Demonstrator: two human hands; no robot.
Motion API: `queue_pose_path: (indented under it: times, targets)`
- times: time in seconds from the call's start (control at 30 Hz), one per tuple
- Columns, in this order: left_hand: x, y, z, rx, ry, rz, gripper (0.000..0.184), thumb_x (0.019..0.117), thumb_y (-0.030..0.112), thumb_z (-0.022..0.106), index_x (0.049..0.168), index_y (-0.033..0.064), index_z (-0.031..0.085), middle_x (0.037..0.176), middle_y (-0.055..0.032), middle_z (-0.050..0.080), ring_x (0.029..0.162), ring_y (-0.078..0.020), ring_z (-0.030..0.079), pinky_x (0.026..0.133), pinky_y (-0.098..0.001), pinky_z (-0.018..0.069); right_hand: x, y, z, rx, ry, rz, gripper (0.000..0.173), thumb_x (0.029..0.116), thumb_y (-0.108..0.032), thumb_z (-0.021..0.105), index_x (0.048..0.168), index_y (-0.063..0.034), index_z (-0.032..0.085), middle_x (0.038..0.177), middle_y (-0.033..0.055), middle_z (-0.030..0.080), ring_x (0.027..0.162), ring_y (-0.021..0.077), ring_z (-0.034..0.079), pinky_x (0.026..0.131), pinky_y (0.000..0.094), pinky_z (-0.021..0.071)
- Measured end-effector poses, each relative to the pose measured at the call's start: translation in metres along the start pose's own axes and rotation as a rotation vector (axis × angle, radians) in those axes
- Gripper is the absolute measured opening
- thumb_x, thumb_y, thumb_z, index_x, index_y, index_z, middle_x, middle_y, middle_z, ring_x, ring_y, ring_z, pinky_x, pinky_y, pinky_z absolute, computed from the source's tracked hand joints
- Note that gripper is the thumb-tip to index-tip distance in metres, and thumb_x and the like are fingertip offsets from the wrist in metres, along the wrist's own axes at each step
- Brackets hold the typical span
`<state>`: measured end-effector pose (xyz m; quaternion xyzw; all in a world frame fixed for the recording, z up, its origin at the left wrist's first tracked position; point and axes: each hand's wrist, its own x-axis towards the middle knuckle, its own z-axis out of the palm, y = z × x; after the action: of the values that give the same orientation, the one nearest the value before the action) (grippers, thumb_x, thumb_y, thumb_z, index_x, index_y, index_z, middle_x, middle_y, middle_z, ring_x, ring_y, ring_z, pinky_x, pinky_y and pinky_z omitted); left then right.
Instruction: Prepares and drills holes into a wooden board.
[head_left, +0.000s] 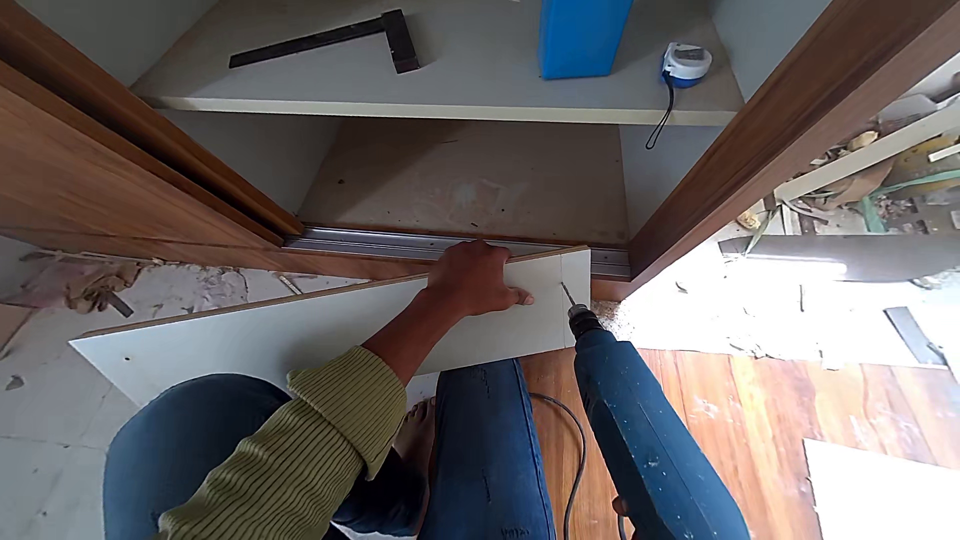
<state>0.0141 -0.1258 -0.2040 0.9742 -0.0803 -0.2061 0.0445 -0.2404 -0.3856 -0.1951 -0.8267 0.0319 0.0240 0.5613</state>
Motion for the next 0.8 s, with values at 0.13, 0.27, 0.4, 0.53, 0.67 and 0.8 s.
queue_pose_path:
  times: [0.13,0.27,0.4,0.53,0.67,0.8]
  targets:
    - [-0.001,-0.004,0.002,-0.007,0.01,0.003,0.074,0.083,0.073,0.067,0.125,0.0128,0.068,0.105,-0.012,0.072,0.104,-0.031,0.069,0.088,-0.0548,0.0534,0.002,-0.01,-0.001,-0.051,-0.001,-0.022,0.039,0.0822,-0.022,0.076,0.108,0.0062,0.067,0.095,0.0137,0.075,0.085,0.0177,0.074,0.078,0.0369,0.0634]
    - [0.0,-0.009,0.003,-0.014,0.027,0.01,0.074,0.0814,0.074,0.068,0.122,0.0123,0.069,0.102,-0.012,0.072,0.102,-0.0312,0.069,0.087,-0.0546,0.0537,0.008,-0.016,-0.006,-0.079,-0.015,-0.055,0.041,0.0829,-0.023,0.076,0.109,0.0072,0.067,0.094,0.0127,0.074,0.086,0.0125,0.073,0.081,0.0308,0.0617]
    - [0.0,-0.007,0.003,0.014,0.022,0.005,0.073,0.0811,0.074,0.069,0.119,0.0114,0.069,0.099,-0.0124,0.072,0.099,-0.0317,0.069,0.084,-0.0543,0.0538,0.011,-0.016,-0.009,-0.062,-0.029,-0.039,0.04,0.0806,-0.021,0.076,0.108,0.0068,0.067,0.093,0.012,0.074,0.085,0.0124,0.072,0.078,0.031,0.062]
    - [-0.001,-0.009,0.003,0.036,0.03,0.015,0.075,0.0796,0.076,0.068,0.116,0.0112,0.069,0.095,-0.0124,0.071,0.095,-0.0319,0.069,0.082,-0.0537,0.054,0.009,-0.019,-0.007,-0.122,-0.022,-0.045,0.043,0.0814,-0.024,0.076,0.108,0.0083,0.067,0.093,0.0134,0.074,0.085,0.0105,0.072,0.08,0.028,0.0607]
    - [-0.002,-0.013,0.004,0.015,0.058,0.015,0.074,0.0782,0.076,0.07,0.113,0.0102,0.069,0.092,-0.0125,0.071,0.093,-0.0324,0.069,0.08,-0.0541,0.0538,0.009,-0.022,-0.004,-0.122,-0.008,-0.056,0.043,0.0822,-0.024,0.076,0.109,0.0079,0.068,0.094,0.0125,0.075,0.087,0.01,0.072,0.081,0.0279,0.061]
    - [-0.004,-0.015,0.004,0.0,0.069,0.018,0.076,0.0763,0.076,0.072,0.114,0.0099,0.069,0.093,-0.0135,0.071,0.093,-0.0326,0.07,0.081,-0.0548,0.0537,0.01,-0.028,-0.003,-0.157,-0.021,-0.044,0.045,0.0784,-0.02,0.075,0.109,0.013,0.067,0.094,0.015,0.074,0.088,0.0058,0.071,0.083,0.0212,0.0579]
